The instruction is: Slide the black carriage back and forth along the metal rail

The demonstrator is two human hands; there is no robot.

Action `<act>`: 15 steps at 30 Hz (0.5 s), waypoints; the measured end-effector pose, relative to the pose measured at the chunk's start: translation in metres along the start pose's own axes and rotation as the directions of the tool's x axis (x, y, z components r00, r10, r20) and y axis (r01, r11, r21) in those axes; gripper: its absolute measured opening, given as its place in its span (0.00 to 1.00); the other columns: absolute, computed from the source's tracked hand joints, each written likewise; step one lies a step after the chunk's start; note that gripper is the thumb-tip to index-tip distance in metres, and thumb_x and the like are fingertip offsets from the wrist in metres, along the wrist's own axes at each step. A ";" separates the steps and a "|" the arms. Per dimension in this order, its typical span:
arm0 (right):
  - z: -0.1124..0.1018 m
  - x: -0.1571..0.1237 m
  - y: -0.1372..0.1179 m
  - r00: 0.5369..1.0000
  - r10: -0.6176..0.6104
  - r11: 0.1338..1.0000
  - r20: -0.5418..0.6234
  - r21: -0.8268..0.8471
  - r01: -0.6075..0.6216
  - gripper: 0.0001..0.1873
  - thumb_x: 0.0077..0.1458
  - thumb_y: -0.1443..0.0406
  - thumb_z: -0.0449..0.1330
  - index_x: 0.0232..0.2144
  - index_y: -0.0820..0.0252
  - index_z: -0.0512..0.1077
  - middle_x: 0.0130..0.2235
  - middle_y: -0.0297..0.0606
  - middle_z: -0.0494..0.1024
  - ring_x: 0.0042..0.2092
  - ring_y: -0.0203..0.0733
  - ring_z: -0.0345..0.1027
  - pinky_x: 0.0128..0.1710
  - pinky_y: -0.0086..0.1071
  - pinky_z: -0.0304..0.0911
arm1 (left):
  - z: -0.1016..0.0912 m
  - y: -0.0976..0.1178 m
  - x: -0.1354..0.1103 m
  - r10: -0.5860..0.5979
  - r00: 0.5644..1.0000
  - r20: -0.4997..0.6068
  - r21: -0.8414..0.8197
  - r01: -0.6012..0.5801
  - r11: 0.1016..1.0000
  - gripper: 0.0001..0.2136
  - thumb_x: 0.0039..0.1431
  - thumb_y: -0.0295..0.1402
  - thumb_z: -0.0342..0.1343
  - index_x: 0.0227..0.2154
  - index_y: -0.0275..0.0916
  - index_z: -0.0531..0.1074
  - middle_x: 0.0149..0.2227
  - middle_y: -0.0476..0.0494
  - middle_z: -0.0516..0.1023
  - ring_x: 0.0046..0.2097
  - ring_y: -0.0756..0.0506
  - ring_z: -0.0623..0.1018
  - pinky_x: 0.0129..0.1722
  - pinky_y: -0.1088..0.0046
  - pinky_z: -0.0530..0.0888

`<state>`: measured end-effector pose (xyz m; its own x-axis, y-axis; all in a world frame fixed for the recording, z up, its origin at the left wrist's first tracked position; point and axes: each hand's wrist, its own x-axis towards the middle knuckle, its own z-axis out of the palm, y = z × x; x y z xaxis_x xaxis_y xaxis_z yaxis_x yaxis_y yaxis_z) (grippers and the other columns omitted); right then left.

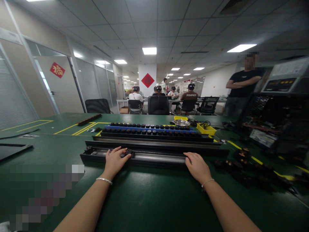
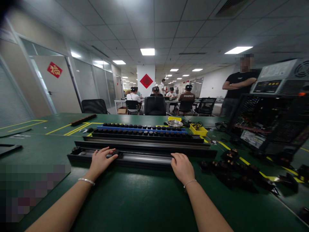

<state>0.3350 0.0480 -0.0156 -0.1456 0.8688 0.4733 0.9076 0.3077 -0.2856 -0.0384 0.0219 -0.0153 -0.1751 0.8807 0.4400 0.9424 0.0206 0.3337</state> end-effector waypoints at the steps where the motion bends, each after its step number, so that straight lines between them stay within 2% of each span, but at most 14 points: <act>1: 0.000 0.000 0.000 1.000 -0.004 1.000 -0.002 0.001 0.004 0.20 0.54 0.66 0.45 0.44 0.62 0.72 0.46 0.40 0.75 0.50 0.43 0.62 0.53 0.39 0.57 | 0.000 0.000 0.000 0.005 1.000 -0.001 -0.002 -0.005 1.000 0.13 0.53 0.47 0.51 0.34 0.48 0.74 0.46 0.49 0.76 0.56 0.40 0.65 0.57 0.49 0.50; 15: 0.001 0.000 0.000 1.000 0.002 1.000 0.011 0.001 -0.002 0.21 0.55 0.65 0.45 0.44 0.62 0.72 0.46 0.40 0.74 0.50 0.43 0.62 0.53 0.39 0.56 | 0.002 0.007 -0.002 0.088 0.996 -0.007 0.001 -0.088 0.996 0.12 0.53 0.47 0.51 0.31 0.48 0.74 0.48 0.52 0.75 0.57 0.40 0.65 0.58 0.50 0.50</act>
<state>0.3348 0.0483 -0.0164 -0.1480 0.8735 0.4638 0.9074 0.3064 -0.2876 -0.0310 0.0209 -0.0153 -0.0940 0.8756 0.4738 0.9545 -0.0560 0.2928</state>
